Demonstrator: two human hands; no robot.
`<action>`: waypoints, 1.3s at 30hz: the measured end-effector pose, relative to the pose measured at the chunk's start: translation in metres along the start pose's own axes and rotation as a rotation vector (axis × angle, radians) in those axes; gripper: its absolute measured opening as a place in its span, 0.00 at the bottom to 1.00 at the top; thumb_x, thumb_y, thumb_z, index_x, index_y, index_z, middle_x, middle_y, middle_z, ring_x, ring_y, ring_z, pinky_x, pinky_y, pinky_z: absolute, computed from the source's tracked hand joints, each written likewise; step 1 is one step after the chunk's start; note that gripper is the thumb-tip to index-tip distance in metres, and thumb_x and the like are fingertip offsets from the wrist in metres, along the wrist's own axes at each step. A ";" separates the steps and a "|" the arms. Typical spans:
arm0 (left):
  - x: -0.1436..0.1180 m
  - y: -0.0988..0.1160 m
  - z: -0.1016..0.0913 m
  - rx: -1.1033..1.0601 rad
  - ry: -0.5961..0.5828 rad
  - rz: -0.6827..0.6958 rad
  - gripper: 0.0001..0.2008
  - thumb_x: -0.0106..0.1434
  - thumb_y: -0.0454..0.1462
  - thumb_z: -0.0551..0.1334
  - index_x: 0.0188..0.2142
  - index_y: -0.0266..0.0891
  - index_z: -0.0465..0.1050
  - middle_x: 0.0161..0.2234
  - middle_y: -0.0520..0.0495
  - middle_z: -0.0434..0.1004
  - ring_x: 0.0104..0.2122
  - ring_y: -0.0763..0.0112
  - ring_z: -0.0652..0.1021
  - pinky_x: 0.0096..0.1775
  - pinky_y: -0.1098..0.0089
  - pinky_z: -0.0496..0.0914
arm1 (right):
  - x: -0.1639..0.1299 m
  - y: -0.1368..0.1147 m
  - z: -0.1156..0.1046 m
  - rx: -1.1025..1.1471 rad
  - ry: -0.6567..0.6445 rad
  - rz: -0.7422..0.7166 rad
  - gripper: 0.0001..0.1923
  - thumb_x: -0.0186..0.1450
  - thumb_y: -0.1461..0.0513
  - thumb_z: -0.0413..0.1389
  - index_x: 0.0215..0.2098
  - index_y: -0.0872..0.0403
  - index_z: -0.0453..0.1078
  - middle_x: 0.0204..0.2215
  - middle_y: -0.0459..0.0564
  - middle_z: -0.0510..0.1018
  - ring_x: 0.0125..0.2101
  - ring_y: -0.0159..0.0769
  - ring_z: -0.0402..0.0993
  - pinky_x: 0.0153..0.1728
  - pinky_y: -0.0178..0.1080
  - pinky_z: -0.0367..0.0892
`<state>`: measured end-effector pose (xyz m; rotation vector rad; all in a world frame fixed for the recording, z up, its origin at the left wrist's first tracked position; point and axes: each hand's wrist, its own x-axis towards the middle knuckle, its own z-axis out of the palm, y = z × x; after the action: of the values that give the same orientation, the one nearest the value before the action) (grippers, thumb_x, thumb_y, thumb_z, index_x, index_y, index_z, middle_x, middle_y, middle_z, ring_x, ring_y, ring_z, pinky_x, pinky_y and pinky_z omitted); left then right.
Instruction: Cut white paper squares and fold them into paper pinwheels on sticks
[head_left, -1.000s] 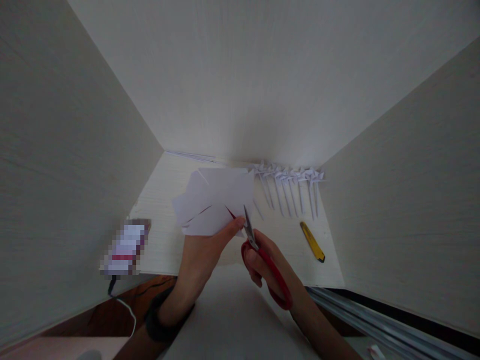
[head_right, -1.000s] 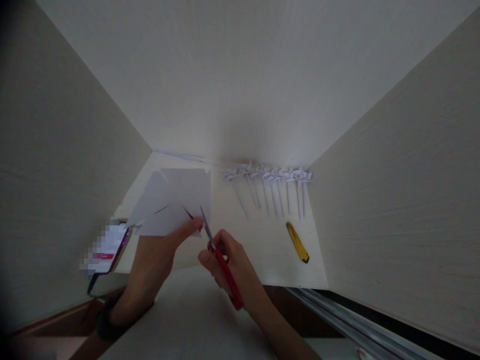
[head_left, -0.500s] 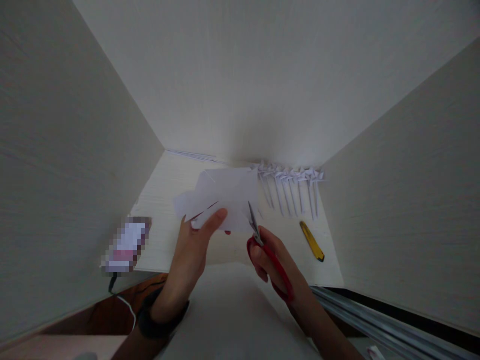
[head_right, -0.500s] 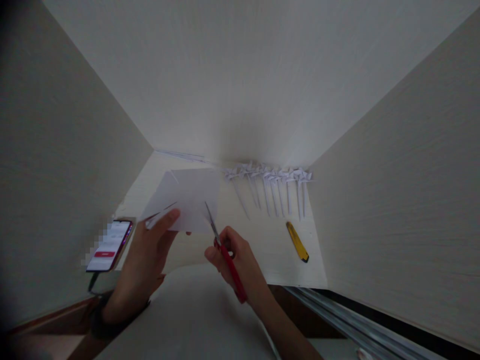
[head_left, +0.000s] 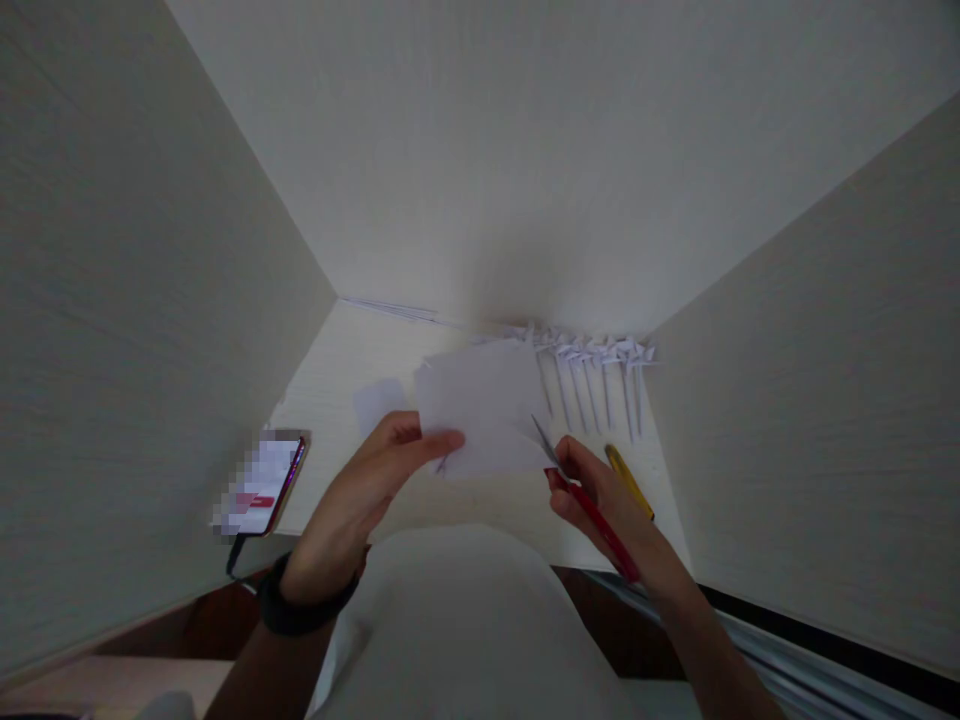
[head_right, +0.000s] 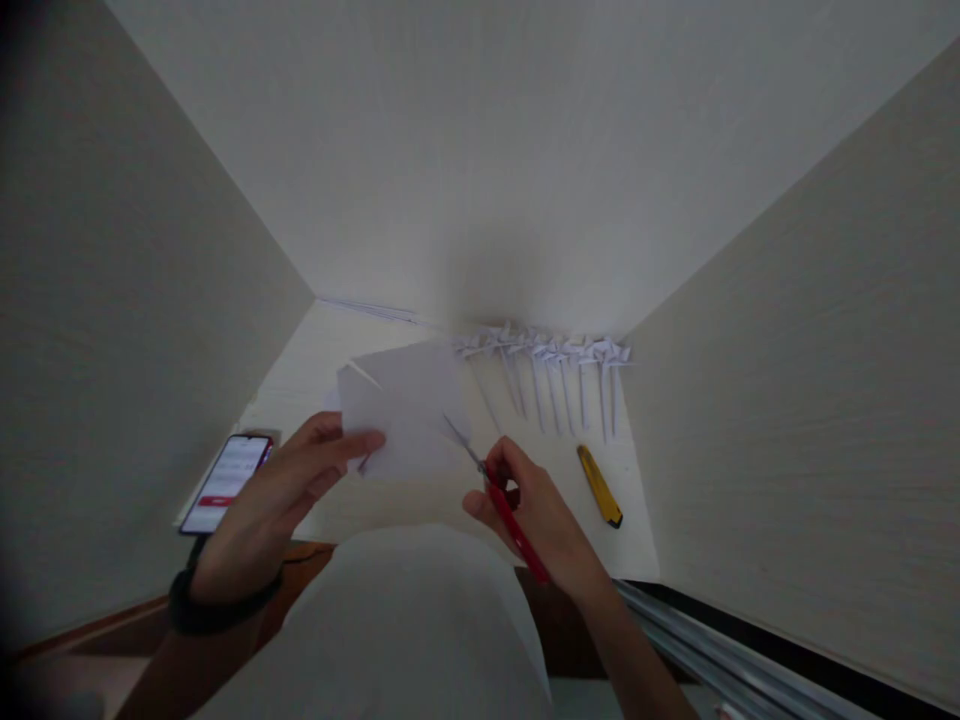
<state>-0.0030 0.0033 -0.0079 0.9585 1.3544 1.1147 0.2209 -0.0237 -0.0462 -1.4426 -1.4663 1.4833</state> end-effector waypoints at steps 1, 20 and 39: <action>0.004 -0.002 0.000 -0.037 -0.062 -0.074 0.07 0.47 0.40 0.71 0.22 0.39 0.78 0.20 0.48 0.78 0.19 0.67 0.77 0.21 0.71 0.70 | -0.001 0.000 -0.003 -0.009 0.009 -0.016 0.21 0.57 0.45 0.59 0.32 0.50 0.58 0.24 0.41 0.63 0.24 0.30 0.57 0.24 0.34 0.58; 0.007 -0.017 0.030 -0.283 0.085 -0.001 0.17 0.50 0.38 0.71 0.40 0.37 0.78 0.37 0.48 0.83 0.36 0.67 0.80 0.39 0.70 0.73 | -0.012 0.018 0.060 0.195 -0.044 -0.040 0.25 0.59 0.39 0.53 0.33 0.50 0.57 0.27 0.43 0.65 0.26 0.31 0.61 0.28 0.35 0.60; 0.001 -0.011 0.035 -0.065 0.133 0.008 0.10 0.51 0.39 0.69 0.32 0.37 0.76 0.35 0.47 0.83 0.35 0.63 0.81 0.37 0.68 0.74 | -0.002 0.005 0.067 0.271 -0.054 -0.060 0.26 0.61 0.38 0.49 0.32 0.51 0.57 0.21 0.39 0.61 0.18 0.26 0.55 0.18 0.33 0.53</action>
<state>0.0320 0.0051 -0.0175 0.8553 1.4129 1.2394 0.1601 -0.0466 -0.0640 -1.1945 -1.2700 1.6238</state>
